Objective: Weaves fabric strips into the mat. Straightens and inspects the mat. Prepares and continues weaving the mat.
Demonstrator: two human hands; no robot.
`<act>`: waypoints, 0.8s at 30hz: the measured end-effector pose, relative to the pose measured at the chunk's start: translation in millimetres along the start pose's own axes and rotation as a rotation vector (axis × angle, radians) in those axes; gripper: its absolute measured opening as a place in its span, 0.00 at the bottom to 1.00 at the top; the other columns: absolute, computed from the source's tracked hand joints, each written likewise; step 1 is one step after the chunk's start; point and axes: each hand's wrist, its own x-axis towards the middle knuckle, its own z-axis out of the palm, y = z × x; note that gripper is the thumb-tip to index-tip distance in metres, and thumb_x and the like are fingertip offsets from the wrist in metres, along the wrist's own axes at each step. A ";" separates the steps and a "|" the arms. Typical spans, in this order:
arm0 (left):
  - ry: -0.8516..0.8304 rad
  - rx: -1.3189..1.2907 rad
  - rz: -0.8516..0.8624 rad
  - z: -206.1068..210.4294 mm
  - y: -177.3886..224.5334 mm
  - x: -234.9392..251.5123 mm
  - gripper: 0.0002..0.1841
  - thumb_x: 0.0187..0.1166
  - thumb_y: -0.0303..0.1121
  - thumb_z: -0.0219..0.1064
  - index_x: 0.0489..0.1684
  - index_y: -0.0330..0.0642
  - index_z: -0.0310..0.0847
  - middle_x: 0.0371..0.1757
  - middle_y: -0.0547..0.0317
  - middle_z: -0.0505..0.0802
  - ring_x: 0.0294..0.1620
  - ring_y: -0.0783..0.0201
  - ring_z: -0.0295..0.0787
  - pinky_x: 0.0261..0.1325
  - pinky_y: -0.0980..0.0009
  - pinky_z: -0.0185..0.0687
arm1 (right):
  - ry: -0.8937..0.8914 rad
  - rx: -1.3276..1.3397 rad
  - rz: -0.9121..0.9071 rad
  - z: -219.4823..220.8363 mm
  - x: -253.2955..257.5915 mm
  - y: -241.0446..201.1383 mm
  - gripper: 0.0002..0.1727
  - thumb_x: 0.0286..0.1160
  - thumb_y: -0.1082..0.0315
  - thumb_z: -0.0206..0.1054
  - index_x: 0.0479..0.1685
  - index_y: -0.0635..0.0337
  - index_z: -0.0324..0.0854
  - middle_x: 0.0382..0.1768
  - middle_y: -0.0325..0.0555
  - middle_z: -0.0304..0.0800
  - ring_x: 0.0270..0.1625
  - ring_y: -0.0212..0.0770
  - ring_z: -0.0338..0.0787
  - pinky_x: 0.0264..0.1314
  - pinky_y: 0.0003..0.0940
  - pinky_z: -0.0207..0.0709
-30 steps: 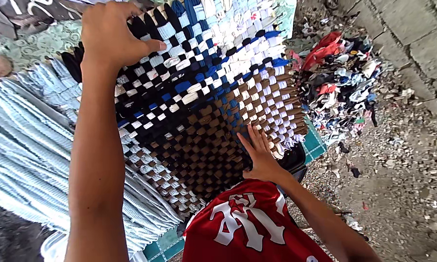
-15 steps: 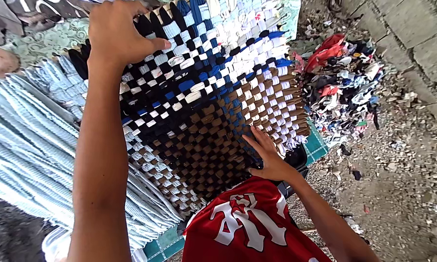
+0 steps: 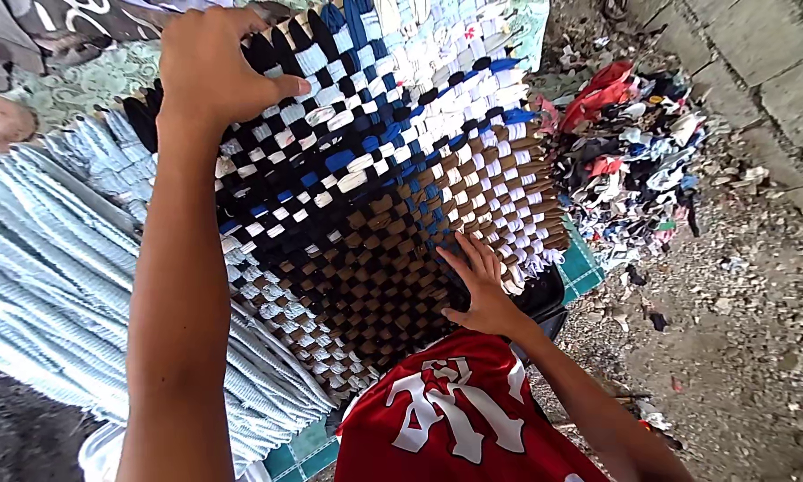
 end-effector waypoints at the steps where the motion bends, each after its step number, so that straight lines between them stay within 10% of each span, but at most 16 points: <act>1: 0.003 0.000 0.000 0.9 -0.7 0.3 0.48 0.58 0.79 0.64 0.71 0.51 0.81 0.64 0.32 0.89 0.68 0.26 0.82 0.65 0.21 0.69 | 0.037 0.003 0.001 0.9 -0.4 -5.3 0.61 0.49 0.30 0.77 0.94 0.22 0.50 0.98 0.35 0.30 0.98 0.52 0.24 0.92 0.72 0.27; 10: 0.001 -0.020 -0.006 0.3 -1.2 -1.2 0.47 0.58 0.79 0.65 0.73 0.53 0.81 0.67 0.37 0.89 0.71 0.32 0.82 0.68 0.24 0.68 | 0.144 -0.147 -0.030 30.5 25.0 -24.7 0.67 0.42 0.45 0.83 0.96 0.28 0.48 0.98 0.52 0.26 0.98 0.55 0.23 0.97 0.63 0.24; 18: 0.007 -0.024 0.000 -0.9 -0.4 -1.8 0.47 0.59 0.79 0.65 0.72 0.52 0.82 0.65 0.35 0.89 0.70 0.30 0.82 0.67 0.23 0.68 | 0.006 0.212 -0.121 -15.0 19.5 21.4 0.56 0.56 0.42 0.81 0.93 0.34 0.58 0.97 0.29 0.41 0.98 0.39 0.39 0.96 0.58 0.48; 21: 0.017 -0.019 0.008 2.7 -1.0 0.5 0.47 0.58 0.80 0.64 0.71 0.53 0.82 0.64 0.36 0.90 0.68 0.30 0.83 0.66 0.23 0.69 | -0.003 0.400 -0.106 -39.3 0.6 31.7 0.43 0.63 0.50 0.80 0.86 0.39 0.71 0.95 0.31 0.50 0.95 0.38 0.53 0.90 0.52 0.66; 24: 0.025 -0.033 0.006 3.0 0.6 -0.6 0.47 0.59 0.78 0.65 0.70 0.52 0.83 0.65 0.37 0.89 0.69 0.31 0.83 0.66 0.23 0.69 | 0.222 0.353 -0.046 -40.7 -20.3 29.0 0.18 0.71 0.58 0.75 0.60 0.46 0.90 0.76 0.36 0.79 0.81 0.41 0.74 0.79 0.48 0.75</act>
